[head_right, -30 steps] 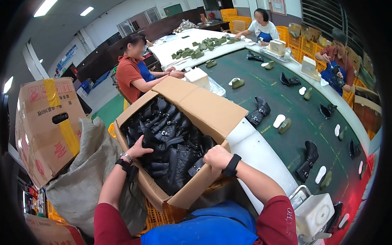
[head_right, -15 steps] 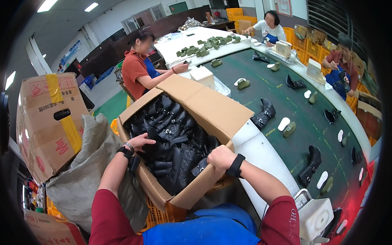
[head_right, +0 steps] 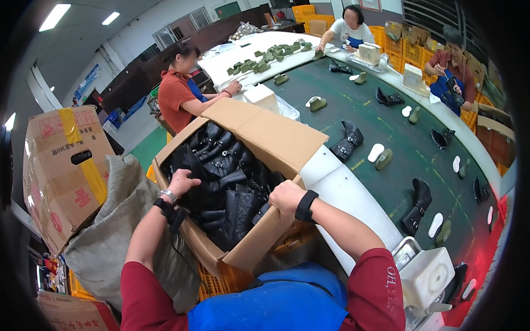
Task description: Applying glue to the interior and exterior of black boots using a brush and a glue container on a factory assembly line.
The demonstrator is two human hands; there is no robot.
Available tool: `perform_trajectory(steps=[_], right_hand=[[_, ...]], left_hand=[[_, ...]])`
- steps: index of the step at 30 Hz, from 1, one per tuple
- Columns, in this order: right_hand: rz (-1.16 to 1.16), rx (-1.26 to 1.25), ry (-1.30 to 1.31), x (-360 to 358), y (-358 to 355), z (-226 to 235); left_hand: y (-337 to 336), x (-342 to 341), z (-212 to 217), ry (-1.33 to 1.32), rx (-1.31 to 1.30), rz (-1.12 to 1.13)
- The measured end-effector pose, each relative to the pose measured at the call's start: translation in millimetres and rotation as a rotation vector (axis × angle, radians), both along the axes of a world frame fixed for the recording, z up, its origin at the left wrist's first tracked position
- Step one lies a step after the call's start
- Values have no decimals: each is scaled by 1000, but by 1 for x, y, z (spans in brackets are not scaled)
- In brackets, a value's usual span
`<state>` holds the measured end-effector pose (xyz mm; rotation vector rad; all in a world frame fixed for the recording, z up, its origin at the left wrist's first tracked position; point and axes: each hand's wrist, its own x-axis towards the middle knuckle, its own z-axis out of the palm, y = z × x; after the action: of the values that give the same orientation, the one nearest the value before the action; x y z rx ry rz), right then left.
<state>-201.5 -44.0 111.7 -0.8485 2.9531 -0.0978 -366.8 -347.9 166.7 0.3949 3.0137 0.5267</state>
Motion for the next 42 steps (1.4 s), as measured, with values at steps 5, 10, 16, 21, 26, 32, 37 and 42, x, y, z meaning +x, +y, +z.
perform_trajectory(steps=[5,10,16,21,26,32,37,42], right_hand=[[8,16,-13,-5,-11,0],[-10,49,-24,-4,-6,1],[-20,44,4,-4,-7,-7],[-29,33,28,0,-8,-12],[-104,-60,145,25,-5,-9],[-442,-668,200,105,21,-11],[-739,-1131,280,201,29,16],[-903,-1131,494,265,23,18]], left_hand=[[-32,-11,33,237,81,-37],[-18,20,134,-82,139,-10],[-28,61,180,135,155,-35],[-24,82,190,80,401,-238],[17,109,185,76,382,-477],[58,118,168,331,307,-618],[124,129,171,245,179,-925],[205,180,172,346,164,-1153]])
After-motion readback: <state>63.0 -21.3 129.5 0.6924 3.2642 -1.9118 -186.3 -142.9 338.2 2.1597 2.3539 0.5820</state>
